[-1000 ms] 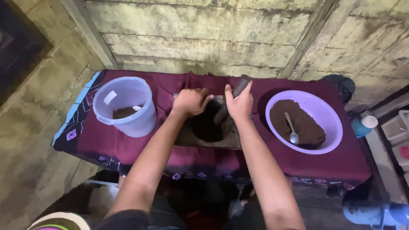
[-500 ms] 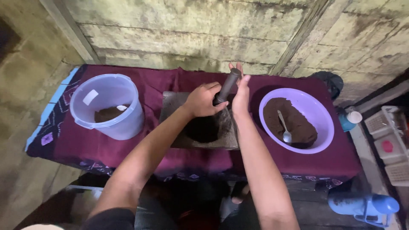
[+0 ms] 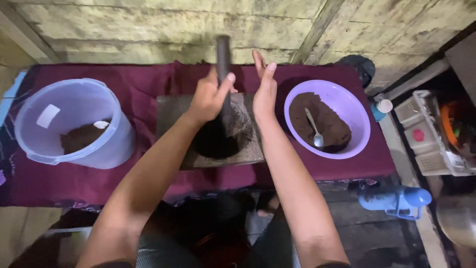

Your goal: The person grinds a dark brown paste on a stone slab using a cylindrical stone pestle. They repeatedly scrape the paste from the slab into a purple bowl using a spoon and then continue grinding the remaining material.

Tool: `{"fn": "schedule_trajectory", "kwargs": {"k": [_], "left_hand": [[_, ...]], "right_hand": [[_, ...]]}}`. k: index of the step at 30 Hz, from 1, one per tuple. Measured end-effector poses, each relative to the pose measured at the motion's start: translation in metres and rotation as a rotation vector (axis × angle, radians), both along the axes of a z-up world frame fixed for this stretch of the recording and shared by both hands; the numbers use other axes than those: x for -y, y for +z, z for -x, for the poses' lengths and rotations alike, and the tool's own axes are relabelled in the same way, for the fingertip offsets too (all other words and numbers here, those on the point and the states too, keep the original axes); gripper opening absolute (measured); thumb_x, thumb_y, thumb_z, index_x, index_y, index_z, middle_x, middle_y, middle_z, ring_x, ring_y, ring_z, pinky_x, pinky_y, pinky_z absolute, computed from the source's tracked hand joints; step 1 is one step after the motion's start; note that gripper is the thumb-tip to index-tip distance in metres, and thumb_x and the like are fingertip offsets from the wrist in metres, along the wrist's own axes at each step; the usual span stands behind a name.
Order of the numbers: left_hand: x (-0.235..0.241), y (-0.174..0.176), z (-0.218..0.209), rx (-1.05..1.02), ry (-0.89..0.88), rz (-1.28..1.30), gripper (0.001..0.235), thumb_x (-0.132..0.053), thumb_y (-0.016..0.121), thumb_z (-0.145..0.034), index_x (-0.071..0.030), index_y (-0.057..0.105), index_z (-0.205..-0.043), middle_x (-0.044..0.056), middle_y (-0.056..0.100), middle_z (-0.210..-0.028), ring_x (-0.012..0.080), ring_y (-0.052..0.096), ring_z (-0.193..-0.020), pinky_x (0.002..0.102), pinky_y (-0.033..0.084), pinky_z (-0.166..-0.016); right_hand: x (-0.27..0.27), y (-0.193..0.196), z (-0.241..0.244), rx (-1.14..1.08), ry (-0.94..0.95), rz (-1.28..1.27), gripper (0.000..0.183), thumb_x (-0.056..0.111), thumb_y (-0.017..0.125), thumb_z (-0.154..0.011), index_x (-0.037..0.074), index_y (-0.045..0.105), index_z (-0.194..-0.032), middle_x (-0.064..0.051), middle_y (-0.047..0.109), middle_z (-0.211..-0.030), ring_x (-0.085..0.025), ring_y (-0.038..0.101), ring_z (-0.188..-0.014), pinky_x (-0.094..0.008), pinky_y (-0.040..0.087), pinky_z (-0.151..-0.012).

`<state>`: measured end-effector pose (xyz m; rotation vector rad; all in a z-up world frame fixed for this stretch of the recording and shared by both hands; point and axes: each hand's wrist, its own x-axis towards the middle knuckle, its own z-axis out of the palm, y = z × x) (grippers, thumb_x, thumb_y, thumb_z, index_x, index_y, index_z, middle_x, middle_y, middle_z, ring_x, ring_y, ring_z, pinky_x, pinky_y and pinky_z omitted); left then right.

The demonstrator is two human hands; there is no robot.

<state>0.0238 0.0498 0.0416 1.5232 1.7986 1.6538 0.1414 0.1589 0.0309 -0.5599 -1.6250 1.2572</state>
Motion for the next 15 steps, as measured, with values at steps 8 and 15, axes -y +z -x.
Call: {"fn": "schedule_trajectory", "kwargs": {"k": [8,15], "left_hand": [[-0.013,0.007,0.010,0.415,0.310,0.017,0.036,-0.042,0.046,-0.103,-0.006,0.050,-0.101,0.005,0.062,-0.060,0.0195,0.066,-0.040,0.033,0.053,-0.042],[-0.027,-0.008,0.021,0.010,0.419,0.256,0.039,-0.044,0.045,-0.105,-0.006,0.051,-0.105,0.010,0.067,-0.072,0.0308,0.065,-0.050,0.046,0.051,-0.044]], "right_hand": [[0.001,-0.002,-0.001,0.062,0.018,0.003,0.079,0.063,0.025,-0.102,0.004,0.058,-0.143,-0.017,0.055,-0.151,-0.029,0.047,-0.147,-0.040,0.031,-0.125],[0.000,-0.003,-0.004,0.178,-0.045,-0.146,0.057,0.050,0.043,-0.104,0.005,0.069,-0.129,-0.015,0.071,-0.133,-0.026,0.064,-0.130,-0.038,0.046,-0.112]]}}
